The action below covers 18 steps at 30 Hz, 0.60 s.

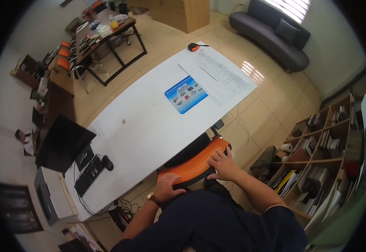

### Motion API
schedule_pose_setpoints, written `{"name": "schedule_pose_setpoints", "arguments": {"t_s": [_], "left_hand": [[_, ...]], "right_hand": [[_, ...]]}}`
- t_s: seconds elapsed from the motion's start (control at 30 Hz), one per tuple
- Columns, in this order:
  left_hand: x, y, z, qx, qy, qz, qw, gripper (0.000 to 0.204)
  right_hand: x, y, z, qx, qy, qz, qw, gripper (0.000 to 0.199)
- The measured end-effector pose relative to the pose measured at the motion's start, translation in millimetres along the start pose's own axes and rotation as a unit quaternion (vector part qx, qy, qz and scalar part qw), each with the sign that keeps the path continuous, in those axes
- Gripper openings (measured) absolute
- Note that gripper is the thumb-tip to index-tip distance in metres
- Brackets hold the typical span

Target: Organizing an office workspace by moving a grey divider panel, managing computer cables, and arranging office chairs.

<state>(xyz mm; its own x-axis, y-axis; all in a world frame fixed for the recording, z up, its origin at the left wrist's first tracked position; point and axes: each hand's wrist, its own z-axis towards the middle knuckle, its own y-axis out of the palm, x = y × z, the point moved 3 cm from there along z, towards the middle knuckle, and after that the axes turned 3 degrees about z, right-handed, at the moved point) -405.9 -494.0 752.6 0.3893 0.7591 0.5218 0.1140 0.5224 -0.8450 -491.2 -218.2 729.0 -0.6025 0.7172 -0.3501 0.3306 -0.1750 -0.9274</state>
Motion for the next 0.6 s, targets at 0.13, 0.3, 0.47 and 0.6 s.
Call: {"name": "schedule_pose_setpoints", "arguments": {"t_s": [0.13, 0.3, 0.47, 0.6], "left_hand": [[-25, 64, -21, -0.133, -0.175, 0.049, 0.974, 0.052], [-25, 79, -6, -0.110, -0.162, 0.062, 0.979, 0.031], [-24, 43, -74, -0.106, -0.209, 0.073, 0.969, 0.015], [-13, 23, -145, -0.107, -0.220, 0.047, 0.969, 0.009]], "right_hand": [[2, -21, 7, 0.041, 0.037, 0.022, 0.998, 0.076], [39, 0, 11, 0.141, 0.066, 0.077, 0.985, 0.049], [3, 12, 14, -0.043, -0.009, 0.091, 0.995, 0.044], [-50, 24, 8, -0.156, -0.071, 0.029, 0.985, 0.050]]}}
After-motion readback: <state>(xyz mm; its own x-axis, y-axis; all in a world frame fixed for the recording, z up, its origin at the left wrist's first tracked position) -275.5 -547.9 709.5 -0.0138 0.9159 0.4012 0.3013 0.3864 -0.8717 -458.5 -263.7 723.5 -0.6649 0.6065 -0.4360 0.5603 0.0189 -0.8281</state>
